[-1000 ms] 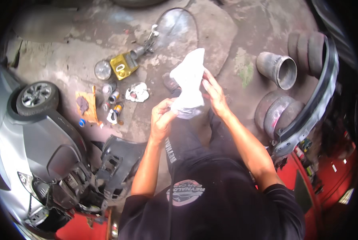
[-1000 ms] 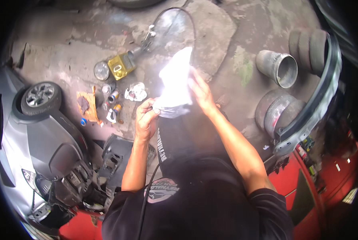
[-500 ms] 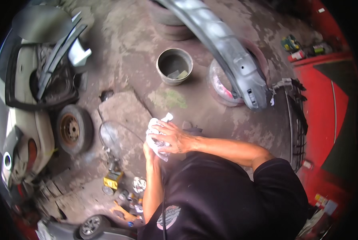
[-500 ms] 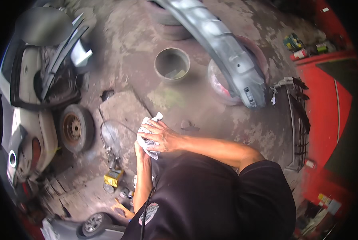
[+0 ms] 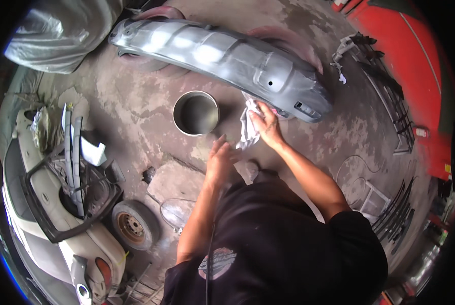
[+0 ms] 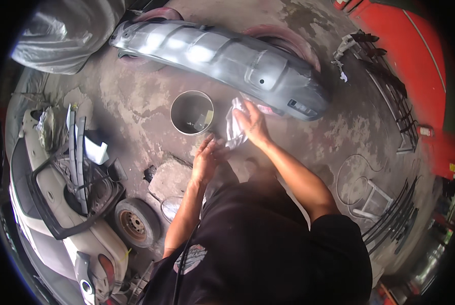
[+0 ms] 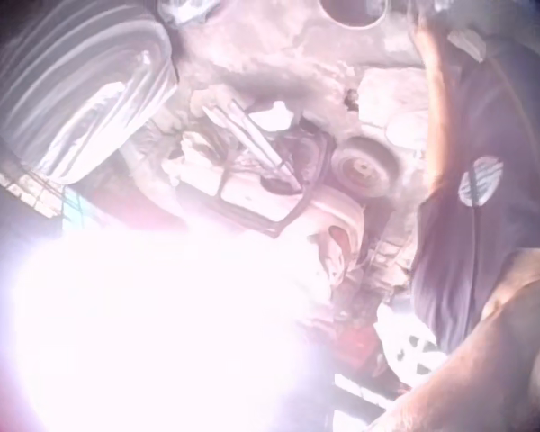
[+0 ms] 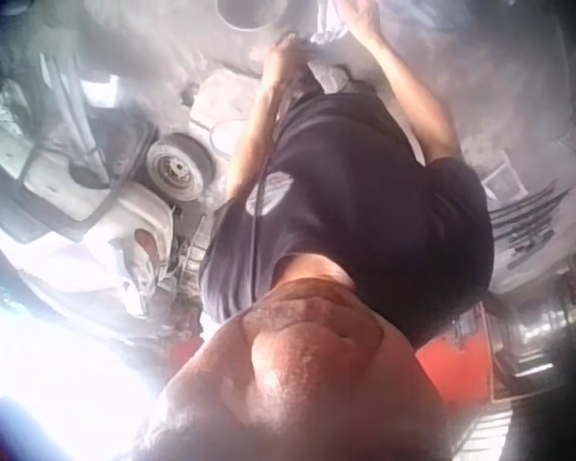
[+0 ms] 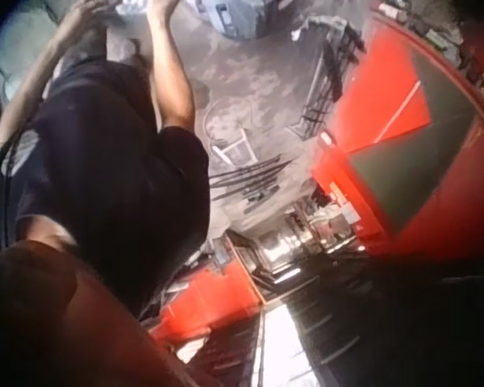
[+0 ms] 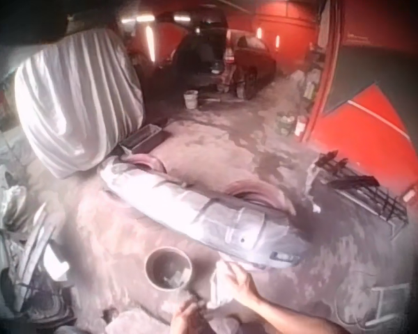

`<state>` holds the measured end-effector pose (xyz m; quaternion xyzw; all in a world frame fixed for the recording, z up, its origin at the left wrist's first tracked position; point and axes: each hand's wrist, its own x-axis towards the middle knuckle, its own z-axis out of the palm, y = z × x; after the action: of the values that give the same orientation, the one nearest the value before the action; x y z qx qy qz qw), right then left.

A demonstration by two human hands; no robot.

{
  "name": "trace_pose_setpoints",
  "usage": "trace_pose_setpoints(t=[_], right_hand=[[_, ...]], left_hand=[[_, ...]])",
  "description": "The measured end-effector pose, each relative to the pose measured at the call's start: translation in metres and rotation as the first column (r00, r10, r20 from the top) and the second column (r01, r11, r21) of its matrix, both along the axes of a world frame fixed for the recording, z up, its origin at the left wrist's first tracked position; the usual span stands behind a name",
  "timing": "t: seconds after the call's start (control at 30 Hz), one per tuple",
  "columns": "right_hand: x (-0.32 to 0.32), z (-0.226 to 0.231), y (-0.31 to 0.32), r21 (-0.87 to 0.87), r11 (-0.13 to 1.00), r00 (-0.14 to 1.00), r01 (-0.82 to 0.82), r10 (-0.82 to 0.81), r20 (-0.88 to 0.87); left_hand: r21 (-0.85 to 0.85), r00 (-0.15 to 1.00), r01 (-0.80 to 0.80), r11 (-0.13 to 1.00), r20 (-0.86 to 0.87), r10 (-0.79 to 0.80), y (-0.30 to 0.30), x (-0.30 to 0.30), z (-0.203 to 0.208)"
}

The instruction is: The person sands a grey car bumper with a sanding block, then wipes the surface with a cloth. They subsequently mix a dark liquid from a can with a solvent from a yellow container into a spray gun cup.

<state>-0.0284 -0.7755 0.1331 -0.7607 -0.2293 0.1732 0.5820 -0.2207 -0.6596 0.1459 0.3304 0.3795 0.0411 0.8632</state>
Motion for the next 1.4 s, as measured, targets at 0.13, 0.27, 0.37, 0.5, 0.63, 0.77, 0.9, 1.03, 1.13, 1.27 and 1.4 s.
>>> trace_pose_setpoints(t=[0.13, 0.27, 0.37, 0.5, 0.63, 0.77, 0.9, 1.03, 1.13, 1.27, 1.4], right_hand=[[0.066, 0.020, -0.001, -0.031, 0.966, 0.963, 0.257, -0.253, 0.094], [0.099, 0.028, 0.013, -0.053, 0.928, 0.924, 0.368, -0.360, 0.126], [0.114, 0.035, 0.035, -0.101, 0.914, 0.901, 0.393, -0.361, 0.239], [0.155, -0.026, 0.036, -0.341, 0.848, 0.837, 0.407, -0.196, 0.511], [0.184, -0.140, 0.106, -0.573, 0.537, 0.731, 0.619, -0.127, 0.671], [0.224, -0.139, 0.266, -0.436, 0.742, 0.792, 0.509, -0.206, 0.574], [0.260, -0.103, 0.232, -0.487, 0.872, 0.872, 0.046, 0.203, 0.446], [0.309, -0.149, 0.050, -0.788, 0.590, 0.909, 0.176, 0.211, 0.361], [0.349, -0.173, -0.001, -0.889, 0.444, 0.990, 0.110, 0.032, 0.138], [0.328, -0.219, 0.161, -0.526, 0.837, 0.982, 0.149, -0.064, 0.176], [0.362, -0.195, 0.229, -0.437, 0.898, 0.865, 0.044, 0.185, 0.467]], left_hand=[[-0.066, 0.995, 0.078, 0.995, -0.056, -0.082, 0.079, 0.054, -0.053], [-0.056, 0.975, 0.148, 0.987, -0.161, -0.155, 0.126, 0.128, -0.062], [-0.089, 0.970, 0.217, 0.972, -0.095, -0.225, 0.170, 0.165, -0.116], [-0.139, 0.980, 0.103, 0.985, -0.154, -0.124, 0.183, 0.216, -0.128], [-0.235, 0.986, 0.131, 0.963, -0.070, -0.151, 0.184, 0.227, -0.138], [-0.344, 0.995, 0.088, 0.935, -0.008, -0.096, 0.181, 0.226, -0.140], [-0.130, 0.980, 0.164, 0.978, -0.089, -0.176, 0.189, 0.229, -0.121], [-0.006, 0.971, 0.226, 0.974, -0.073, -0.226, 0.182, 0.227, -0.120], [0.002, 0.988, 0.131, 0.991, -0.082, -0.130, 0.169, 0.235, -0.115], [0.121, 0.978, 0.175, 0.977, -0.137, -0.158, 0.157, 0.229, -0.130], [0.007, 0.961, 0.192, 0.981, -0.206, -0.186, 0.169, 0.250, -0.111]])
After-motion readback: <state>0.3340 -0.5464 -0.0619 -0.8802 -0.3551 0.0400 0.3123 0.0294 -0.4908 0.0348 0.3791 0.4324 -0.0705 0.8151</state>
